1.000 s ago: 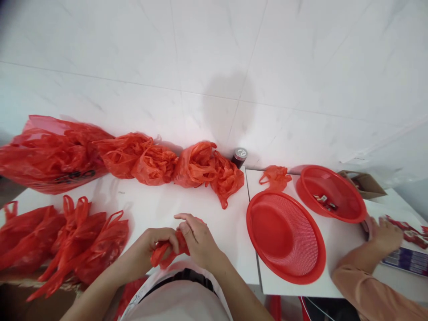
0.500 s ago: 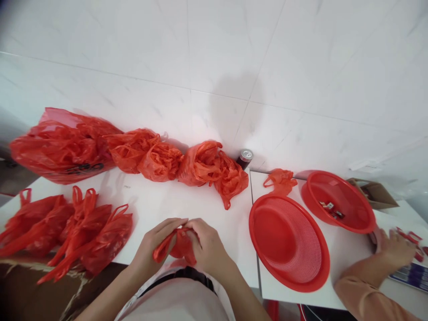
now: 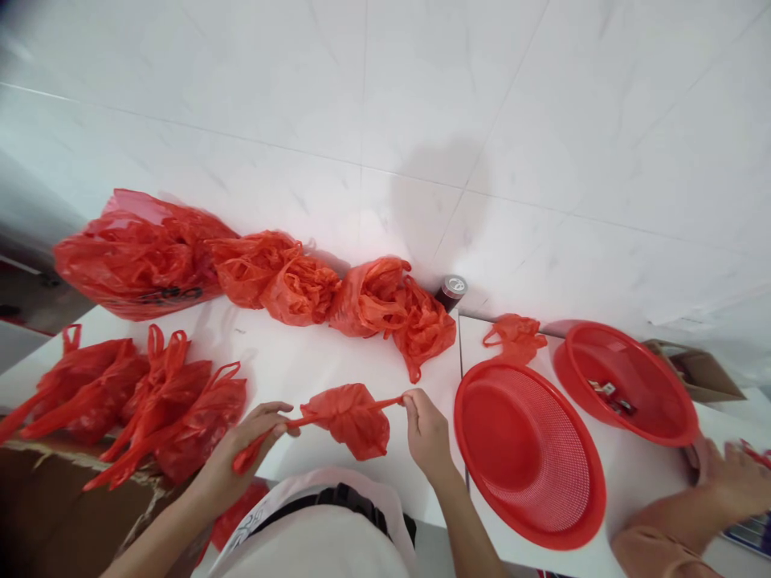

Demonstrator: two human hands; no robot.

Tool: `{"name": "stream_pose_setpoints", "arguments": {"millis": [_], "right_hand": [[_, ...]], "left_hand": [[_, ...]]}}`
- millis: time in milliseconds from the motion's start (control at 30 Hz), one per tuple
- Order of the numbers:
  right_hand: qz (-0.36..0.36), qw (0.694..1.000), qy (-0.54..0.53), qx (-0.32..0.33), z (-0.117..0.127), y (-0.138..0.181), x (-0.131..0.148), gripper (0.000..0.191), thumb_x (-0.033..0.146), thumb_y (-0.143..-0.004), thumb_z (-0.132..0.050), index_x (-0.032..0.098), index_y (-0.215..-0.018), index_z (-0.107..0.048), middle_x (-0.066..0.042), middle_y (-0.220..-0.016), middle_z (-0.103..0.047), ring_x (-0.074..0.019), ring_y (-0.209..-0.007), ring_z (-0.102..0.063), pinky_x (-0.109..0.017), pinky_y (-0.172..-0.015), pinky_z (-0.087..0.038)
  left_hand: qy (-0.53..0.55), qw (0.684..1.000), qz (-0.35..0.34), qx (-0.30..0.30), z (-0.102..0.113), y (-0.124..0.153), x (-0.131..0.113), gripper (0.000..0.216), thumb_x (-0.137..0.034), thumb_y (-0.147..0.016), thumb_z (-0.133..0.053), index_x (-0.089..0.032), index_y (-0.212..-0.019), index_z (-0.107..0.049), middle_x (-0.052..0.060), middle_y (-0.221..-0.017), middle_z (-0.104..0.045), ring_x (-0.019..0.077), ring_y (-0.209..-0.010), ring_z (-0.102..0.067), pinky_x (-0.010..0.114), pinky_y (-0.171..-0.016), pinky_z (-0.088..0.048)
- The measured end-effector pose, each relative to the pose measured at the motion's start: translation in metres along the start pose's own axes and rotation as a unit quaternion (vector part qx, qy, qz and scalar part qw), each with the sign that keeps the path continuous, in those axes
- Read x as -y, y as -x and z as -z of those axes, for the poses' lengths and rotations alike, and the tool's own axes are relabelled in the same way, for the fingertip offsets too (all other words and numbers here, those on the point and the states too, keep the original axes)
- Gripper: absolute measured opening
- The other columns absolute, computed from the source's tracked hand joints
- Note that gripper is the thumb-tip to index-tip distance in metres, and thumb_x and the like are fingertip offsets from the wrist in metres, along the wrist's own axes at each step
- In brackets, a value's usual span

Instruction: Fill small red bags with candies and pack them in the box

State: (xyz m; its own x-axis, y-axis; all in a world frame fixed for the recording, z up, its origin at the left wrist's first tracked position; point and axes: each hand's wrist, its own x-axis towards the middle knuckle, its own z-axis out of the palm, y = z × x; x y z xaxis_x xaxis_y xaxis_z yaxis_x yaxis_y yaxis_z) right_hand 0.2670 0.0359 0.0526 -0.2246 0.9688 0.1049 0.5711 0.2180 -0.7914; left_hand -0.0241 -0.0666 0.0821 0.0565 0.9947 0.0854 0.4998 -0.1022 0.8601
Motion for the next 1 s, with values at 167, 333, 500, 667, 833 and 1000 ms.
{"name": "stream_pose_setpoints", "arguments": {"millis": [167, 333, 500, 667, 833, 1000], "right_hand": [[-0.125, 0.981, -0.113, -0.100, -0.051, 0.015, 0.030, 0.034, 0.048, -0.099, -0.028, 0.023, -0.093, -0.051, -0.001, -0.083, -0.061, -0.0161, -0.074, -0.059, -0.027, -0.067, -0.046], [-0.112, 0.985, -0.130, -0.027, -0.069, 0.036, 0.028, 0.034, 0.047, -0.099, -0.028, 0.023, -0.083, -0.046, 0.005, -0.063, -0.049, -0.0134, -0.055, -0.047, -0.024, -0.055, -0.038], [-0.106, 0.991, -0.072, -0.035, -0.052, 0.034, 0.007, 0.032, 0.047, -0.097, -0.030, 0.023, -0.086, -0.048, 0.005, -0.062, -0.046, -0.0133, -0.053, -0.045, -0.024, -0.055, -0.035], [-0.145, 0.987, -0.030, -0.054, -0.045, 0.036, -0.005, 0.034, 0.050, -0.096, -0.029, 0.023, -0.086, -0.047, 0.005, -0.060, -0.047, -0.0146, -0.053, -0.046, -0.025, -0.054, -0.035], [-0.180, 0.980, -0.036, -0.074, -0.046, 0.044, -0.009, 0.037, 0.054, -0.095, -0.027, 0.024, -0.084, -0.045, 0.006, -0.054, -0.043, -0.0158, -0.050, -0.045, -0.025, -0.052, -0.034], [-0.192, 0.977, -0.037, -0.087, -0.049, 0.051, -0.014, 0.036, 0.055, -0.094, -0.029, 0.024, -0.083, -0.044, 0.006, -0.053, -0.046, -0.0168, -0.050, -0.048, -0.027, -0.053, -0.037]], "left_hand": [[0.110, 0.991, -0.050, 0.050, -0.047, -0.016, -0.028, 0.032, -0.036, -0.098, -0.040, -0.026, -0.105, -0.069, 0.008, -0.146, -0.042, 0.0254, -0.133, -0.042, 0.041, -0.108, -0.040], [0.056, 0.996, 0.031, 0.060, -0.063, -0.026, -0.019, 0.039, -0.042, -0.098, -0.038, -0.028, -0.125, -0.062, 0.009, -0.114, -0.063, 0.0196, -0.094, -0.063, 0.035, -0.089, -0.051], [0.150, 0.981, 0.090, 0.085, -0.068, -0.012, 0.005, 0.040, -0.043, -0.097, -0.040, -0.028, -0.126, -0.063, 0.005, -0.122, -0.067, 0.0216, -0.114, -0.060, 0.034, -0.103, -0.044], [0.187, 0.966, 0.143, 0.102, -0.073, -0.001, 0.014, 0.039, -0.045, -0.096, -0.042, -0.026, -0.119, -0.067, 0.003, -0.124, -0.067, 0.0224, -0.118, -0.059, 0.035, -0.108, -0.039], [0.200, 0.961, 0.162, 0.099, -0.073, 0.007, 0.015, 0.039, -0.045, -0.096, -0.042, -0.026, -0.120, -0.067, 0.004, -0.126, -0.066, 0.0221, -0.119, -0.058, 0.035, -0.109, -0.038], [0.220, 0.957, 0.165, 0.087, -0.073, 0.015, 0.011, 0.036, -0.047, -0.095, -0.042, -0.024, -0.106, -0.068, 0.004, -0.114, -0.068, 0.0213, -0.110, -0.058, 0.033, -0.105, -0.037]]}}
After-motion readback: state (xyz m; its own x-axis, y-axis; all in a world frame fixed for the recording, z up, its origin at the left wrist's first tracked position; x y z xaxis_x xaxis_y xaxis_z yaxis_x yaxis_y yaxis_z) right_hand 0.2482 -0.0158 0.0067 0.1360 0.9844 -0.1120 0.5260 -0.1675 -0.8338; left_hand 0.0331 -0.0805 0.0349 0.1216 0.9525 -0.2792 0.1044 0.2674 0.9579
